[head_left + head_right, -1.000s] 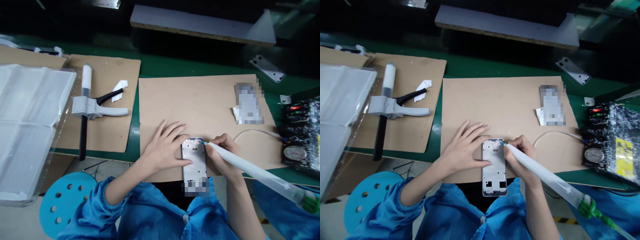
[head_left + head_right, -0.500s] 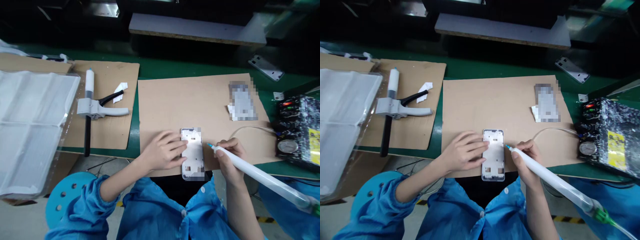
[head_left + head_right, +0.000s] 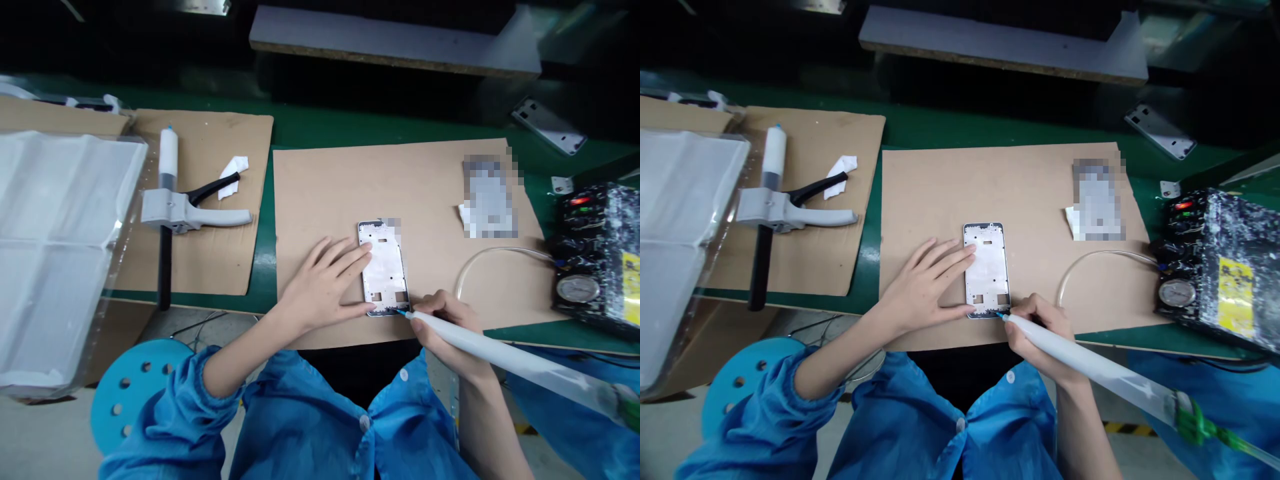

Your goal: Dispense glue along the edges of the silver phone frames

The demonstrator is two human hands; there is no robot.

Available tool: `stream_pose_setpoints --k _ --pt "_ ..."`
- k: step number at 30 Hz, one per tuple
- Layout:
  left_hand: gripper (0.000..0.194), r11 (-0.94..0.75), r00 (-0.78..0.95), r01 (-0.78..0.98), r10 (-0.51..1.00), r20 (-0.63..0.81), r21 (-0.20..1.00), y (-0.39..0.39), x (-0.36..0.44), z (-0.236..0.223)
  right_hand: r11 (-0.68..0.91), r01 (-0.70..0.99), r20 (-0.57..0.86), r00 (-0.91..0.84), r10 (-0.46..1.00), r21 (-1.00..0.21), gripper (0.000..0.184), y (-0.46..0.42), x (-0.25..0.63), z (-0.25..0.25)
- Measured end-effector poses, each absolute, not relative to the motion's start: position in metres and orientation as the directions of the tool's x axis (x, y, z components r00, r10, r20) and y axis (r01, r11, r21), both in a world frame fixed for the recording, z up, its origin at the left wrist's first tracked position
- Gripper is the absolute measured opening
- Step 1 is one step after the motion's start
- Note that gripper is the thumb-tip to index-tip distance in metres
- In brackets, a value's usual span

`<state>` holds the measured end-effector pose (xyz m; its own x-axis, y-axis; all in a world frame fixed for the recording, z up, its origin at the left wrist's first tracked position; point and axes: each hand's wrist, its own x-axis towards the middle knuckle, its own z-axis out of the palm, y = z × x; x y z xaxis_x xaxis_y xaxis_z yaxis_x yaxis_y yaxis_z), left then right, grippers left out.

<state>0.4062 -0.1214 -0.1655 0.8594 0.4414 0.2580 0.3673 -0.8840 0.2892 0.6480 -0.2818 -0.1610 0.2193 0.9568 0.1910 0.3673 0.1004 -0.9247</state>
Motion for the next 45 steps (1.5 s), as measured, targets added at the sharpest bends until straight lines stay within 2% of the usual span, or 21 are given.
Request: stream_pose_setpoints --k 20,35,45 --pt "0.079 -0.88 0.859 0.372 0.447 0.249 0.296 -0.1224 0.4063 -0.1664 0.064 0.474 0.193 0.228 0.954 -0.878 0.018 -0.2839 0.6496 -0.1637" --pt "0.079 -0.882 0.86 0.37 0.444 0.253 0.292 -0.1216 0.406 -0.1655 0.122 0.455 0.238 0.207 0.949 -0.882 0.022 -0.2813 0.6485 -0.1611" --pt "0.08 -0.885 0.86 0.369 0.441 0.256 0.283 -0.1221 0.4056 -0.1663 0.098 0.42 0.219 0.25 0.943 -0.902 0.023 -0.2783 0.6472 -0.1576"
